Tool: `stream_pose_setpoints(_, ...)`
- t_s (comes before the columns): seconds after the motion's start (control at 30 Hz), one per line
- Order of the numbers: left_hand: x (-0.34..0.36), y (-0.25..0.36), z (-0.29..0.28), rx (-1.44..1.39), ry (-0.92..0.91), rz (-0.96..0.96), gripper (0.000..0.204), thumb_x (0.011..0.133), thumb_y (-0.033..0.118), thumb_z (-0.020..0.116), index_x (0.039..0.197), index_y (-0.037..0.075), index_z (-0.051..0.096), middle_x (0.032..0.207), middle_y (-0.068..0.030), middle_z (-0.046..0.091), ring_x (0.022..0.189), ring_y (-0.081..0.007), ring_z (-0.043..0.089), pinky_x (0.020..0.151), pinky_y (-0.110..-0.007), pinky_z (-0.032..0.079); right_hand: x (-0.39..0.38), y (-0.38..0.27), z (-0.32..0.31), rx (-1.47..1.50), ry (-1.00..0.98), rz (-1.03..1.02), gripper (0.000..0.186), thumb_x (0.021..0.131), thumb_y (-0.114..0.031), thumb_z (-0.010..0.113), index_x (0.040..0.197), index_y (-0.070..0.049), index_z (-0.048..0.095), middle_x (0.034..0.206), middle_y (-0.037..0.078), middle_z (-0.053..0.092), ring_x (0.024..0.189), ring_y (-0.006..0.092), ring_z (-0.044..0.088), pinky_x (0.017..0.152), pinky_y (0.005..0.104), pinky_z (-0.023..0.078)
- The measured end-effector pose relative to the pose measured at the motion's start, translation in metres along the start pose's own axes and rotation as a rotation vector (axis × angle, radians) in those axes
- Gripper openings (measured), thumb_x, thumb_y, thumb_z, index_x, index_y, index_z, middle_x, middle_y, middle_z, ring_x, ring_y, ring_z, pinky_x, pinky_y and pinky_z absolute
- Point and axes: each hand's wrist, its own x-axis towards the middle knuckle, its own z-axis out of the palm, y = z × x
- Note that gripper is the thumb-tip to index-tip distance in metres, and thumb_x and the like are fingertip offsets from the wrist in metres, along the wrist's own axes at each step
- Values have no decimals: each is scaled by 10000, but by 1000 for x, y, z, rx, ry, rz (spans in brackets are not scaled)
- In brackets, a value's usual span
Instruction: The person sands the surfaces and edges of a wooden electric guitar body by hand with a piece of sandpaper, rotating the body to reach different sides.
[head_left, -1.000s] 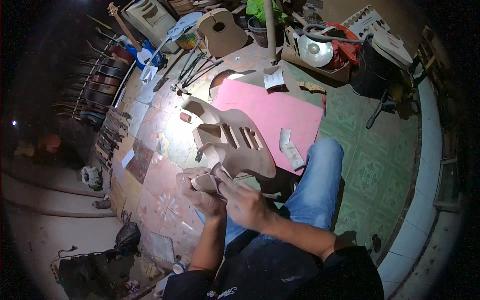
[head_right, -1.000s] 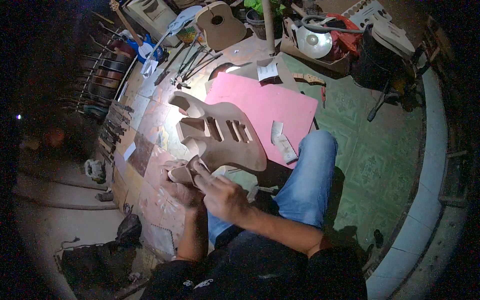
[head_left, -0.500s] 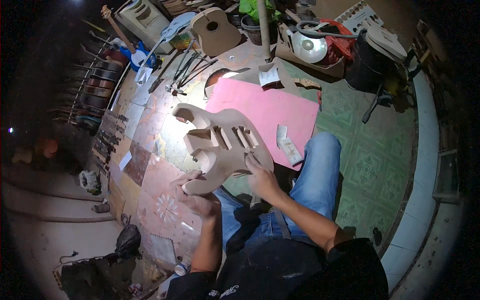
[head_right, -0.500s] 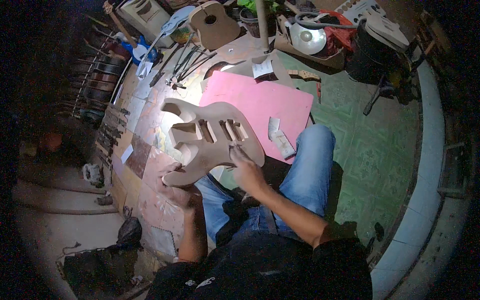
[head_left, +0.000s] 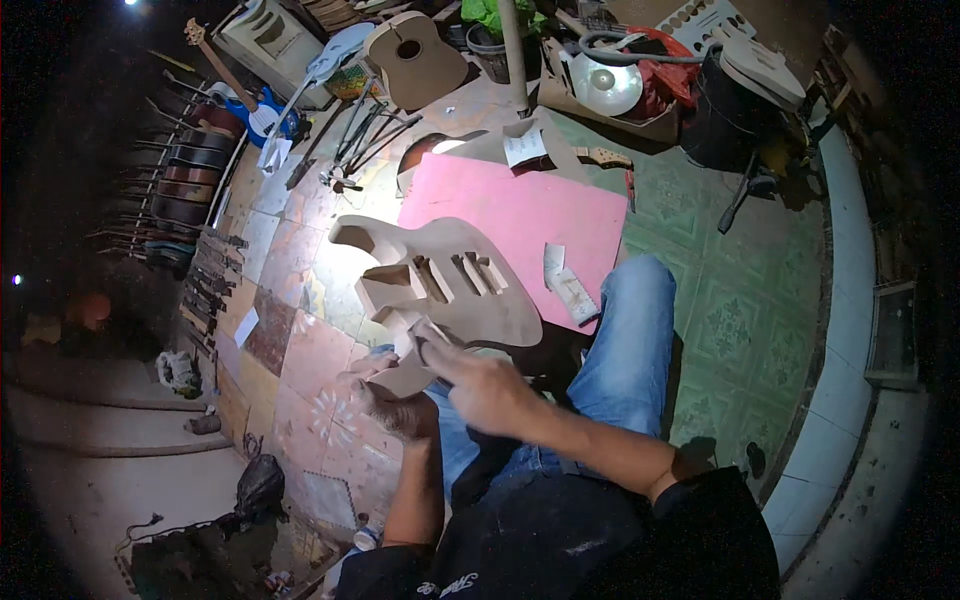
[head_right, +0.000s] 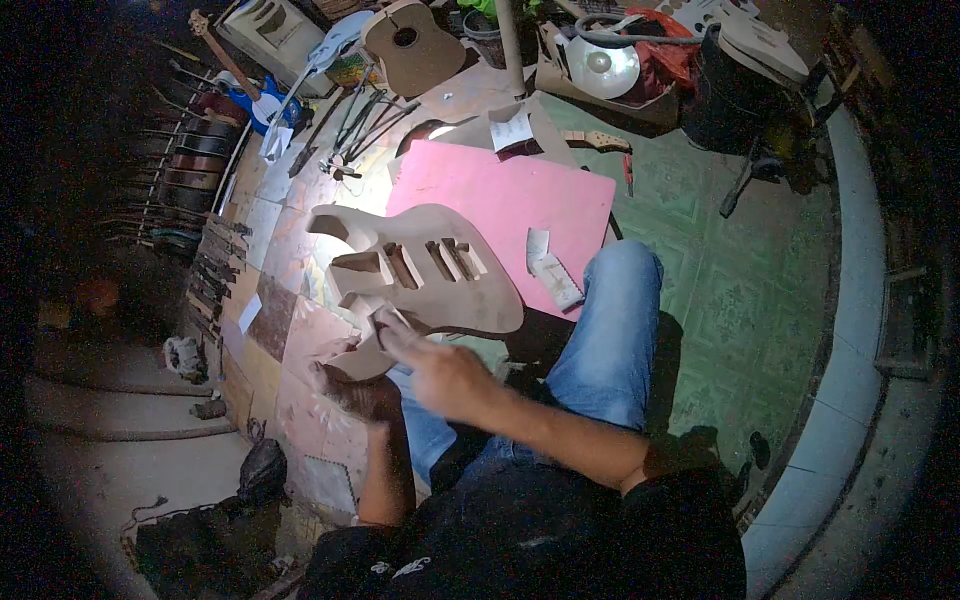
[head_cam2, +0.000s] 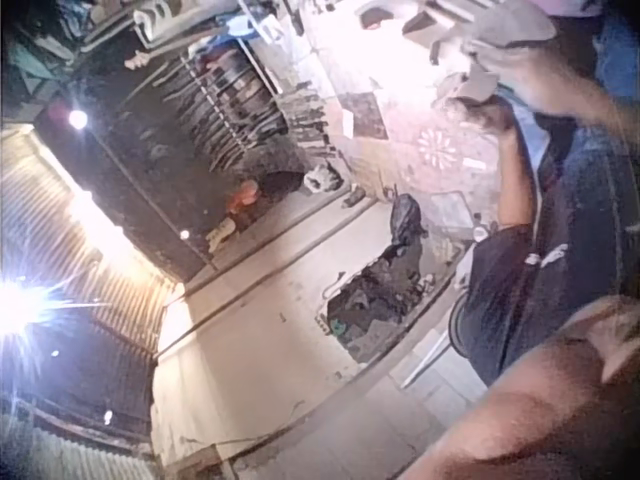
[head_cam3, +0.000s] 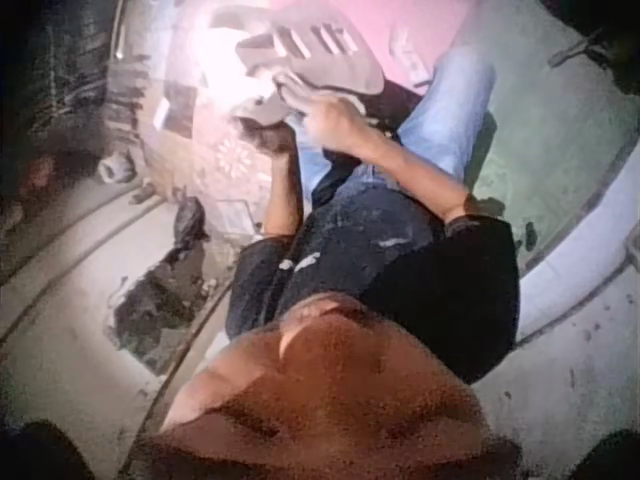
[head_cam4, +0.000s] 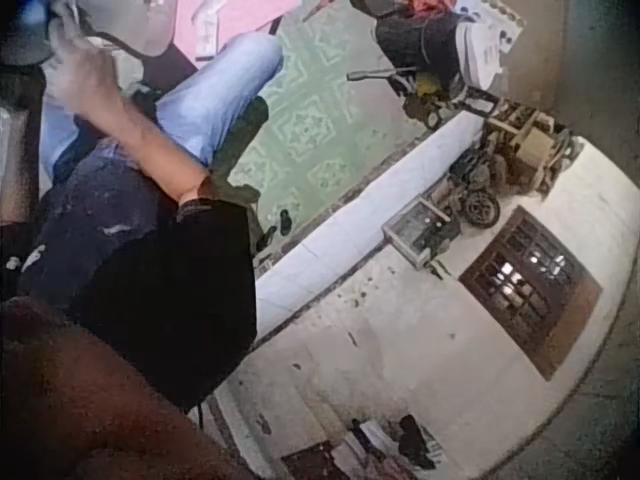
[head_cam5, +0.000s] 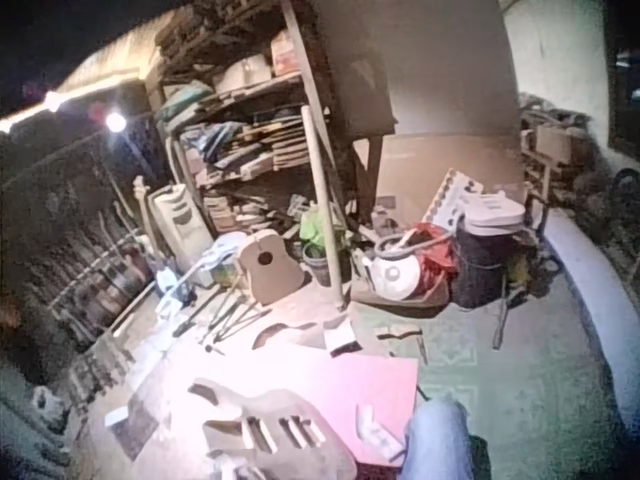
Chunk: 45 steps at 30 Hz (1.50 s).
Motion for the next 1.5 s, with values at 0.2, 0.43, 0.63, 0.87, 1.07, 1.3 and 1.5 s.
stream_pose_setpoints(0.2,-4,-5,7,-6,183,-46,419,1017,484,485,1002,67,530,944,-69,552,947,-222,571,933,-407,462,14,48,-12,-128,-221,301,629,807,1,486,1434,-37,514,1477,188,515,1245,378,596,1023,474,506)
stream_pose_setpoints(0.43,-2,0,11,73,43,84,358,1003,445,503,972,88,516,901,-62,550,913,-227,586,896,-417,478,18,61,-10,-130,-7,187,592,824,-2,472,1406,-84,547,1456,188,529,1138,398,643,898,491,565)
stream_pose_setpoints(0.63,-10,6,-17,-403,66,-365,356,1019,439,490,999,84,512,946,-74,561,896,-218,584,885,-405,485,-6,-29,7,45,-115,-72,631,803,29,512,1413,-124,570,1461,159,537,910,420,688,802,486,577)
stream_pose_setpoints(0.87,-11,3,9,-120,66,18,323,1071,415,454,990,105,496,963,-49,525,879,-189,560,860,-364,479,-12,7,9,-131,-230,263,639,788,41,528,1411,-94,573,1501,182,492,1110,366,671,908,442,568)
stream_pose_setpoints(1.07,-19,5,16,-60,56,24,340,1077,432,448,1005,103,487,957,-56,529,893,-185,557,864,-347,475,-32,73,20,-188,-62,254,641,805,22,524,1438,-78,542,1496,193,493,1154,339,653,914,404,572)
stream_pose_setpoints(1.3,-27,2,-7,-499,-22,-261,288,1005,337,591,996,105,420,941,-71,488,877,-199,527,822,-345,464,-26,-23,11,42,-20,-202,633,809,70,457,1426,-48,534,1516,222,458,1240,369,606,987,410,546)
stream_pose_setpoints(1.5,-27,-6,21,36,-41,191,233,971,243,585,1048,77,442,965,-107,551,927,-220,555,887,-377,471,-26,101,-5,-139,44,268,626,819,11,509,1444,13,489,1536,231,423,1315,394,532,1037,420,507)
